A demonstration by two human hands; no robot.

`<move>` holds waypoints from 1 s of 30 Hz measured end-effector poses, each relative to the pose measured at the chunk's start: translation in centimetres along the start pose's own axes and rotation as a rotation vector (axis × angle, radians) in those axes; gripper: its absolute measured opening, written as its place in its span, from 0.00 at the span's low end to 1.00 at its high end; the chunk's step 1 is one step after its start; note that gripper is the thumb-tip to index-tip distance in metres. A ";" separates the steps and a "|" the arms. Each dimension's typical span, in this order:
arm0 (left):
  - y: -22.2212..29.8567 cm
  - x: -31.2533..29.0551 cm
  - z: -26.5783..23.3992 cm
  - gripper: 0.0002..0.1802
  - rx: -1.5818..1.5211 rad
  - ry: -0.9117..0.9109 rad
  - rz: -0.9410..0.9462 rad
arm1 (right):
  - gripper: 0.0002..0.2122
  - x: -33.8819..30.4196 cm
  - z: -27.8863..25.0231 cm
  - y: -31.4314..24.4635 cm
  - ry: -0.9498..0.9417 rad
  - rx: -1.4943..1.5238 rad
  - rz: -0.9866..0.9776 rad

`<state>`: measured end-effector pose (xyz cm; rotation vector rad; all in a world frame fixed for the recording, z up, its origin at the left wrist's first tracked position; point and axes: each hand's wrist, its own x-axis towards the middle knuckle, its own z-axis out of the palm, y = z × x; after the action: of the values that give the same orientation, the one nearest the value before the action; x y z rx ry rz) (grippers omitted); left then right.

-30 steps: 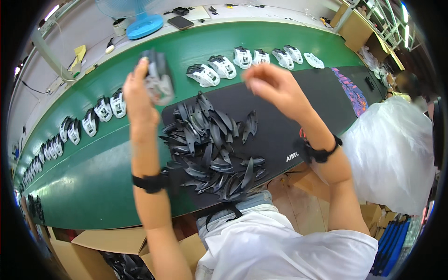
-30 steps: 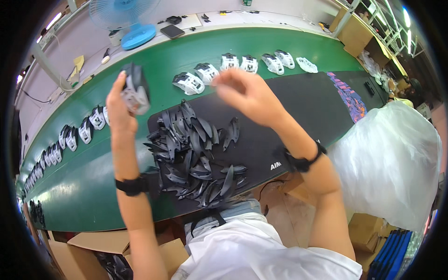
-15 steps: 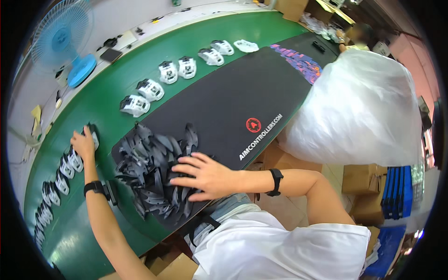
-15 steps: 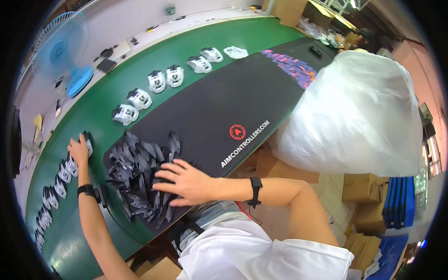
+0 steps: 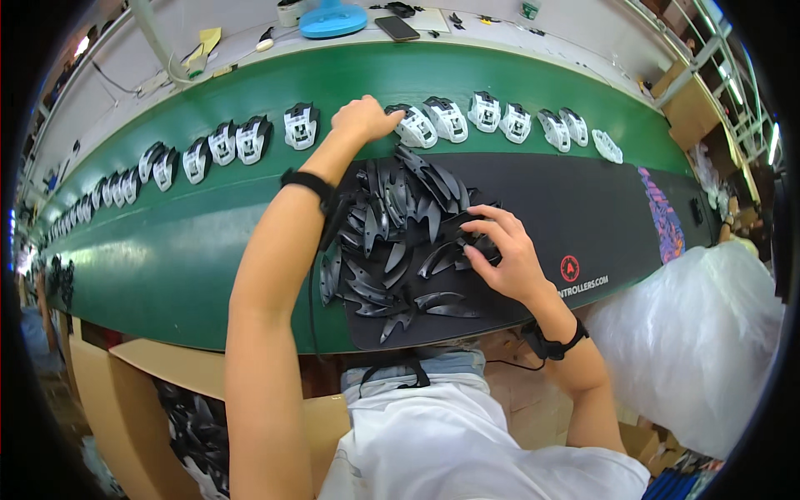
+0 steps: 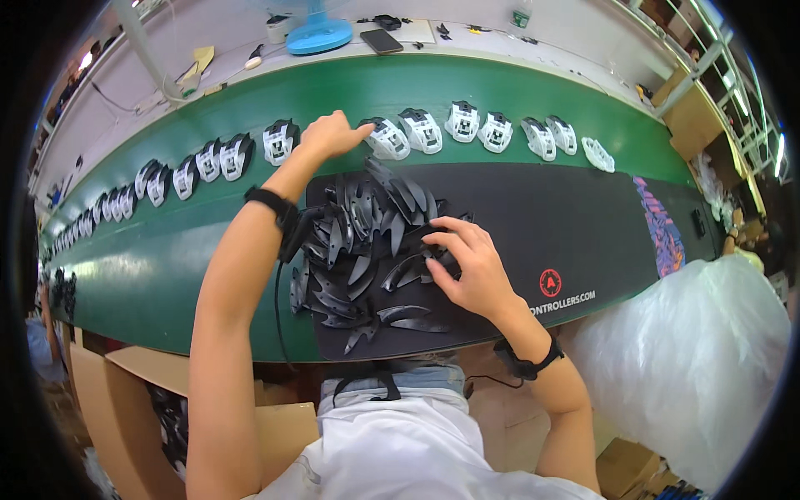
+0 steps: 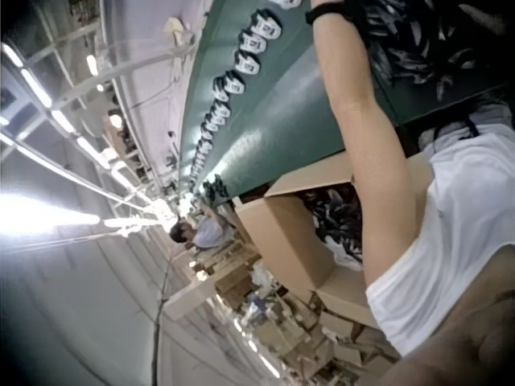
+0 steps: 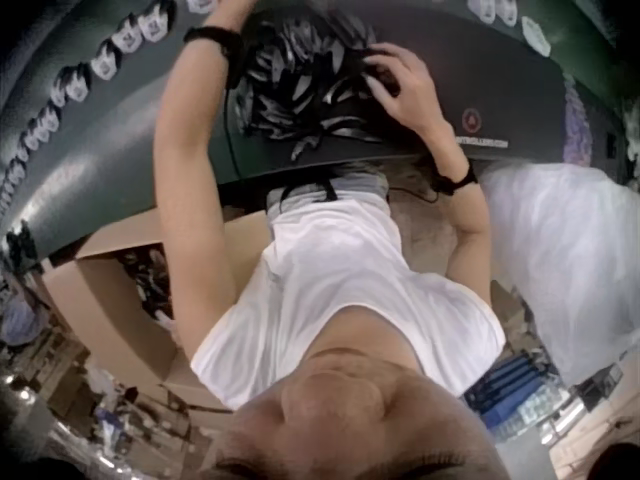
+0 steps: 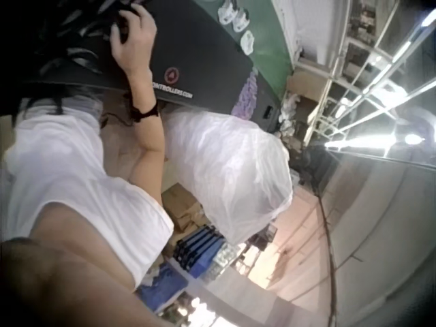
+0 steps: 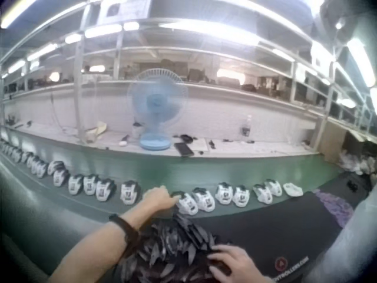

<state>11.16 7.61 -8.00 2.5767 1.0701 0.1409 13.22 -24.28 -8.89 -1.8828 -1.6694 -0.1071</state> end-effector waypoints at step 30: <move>-0.9 1.0 -1.2 0.46 -0.476 0.215 0.120 | 0.14 6.1 -3.2 3.5 0.260 1.433 0.785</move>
<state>10.96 9.27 -7.22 2.2212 0.8254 0.6348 18.68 -20.54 -4.92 -1.0980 -0.3693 0.8741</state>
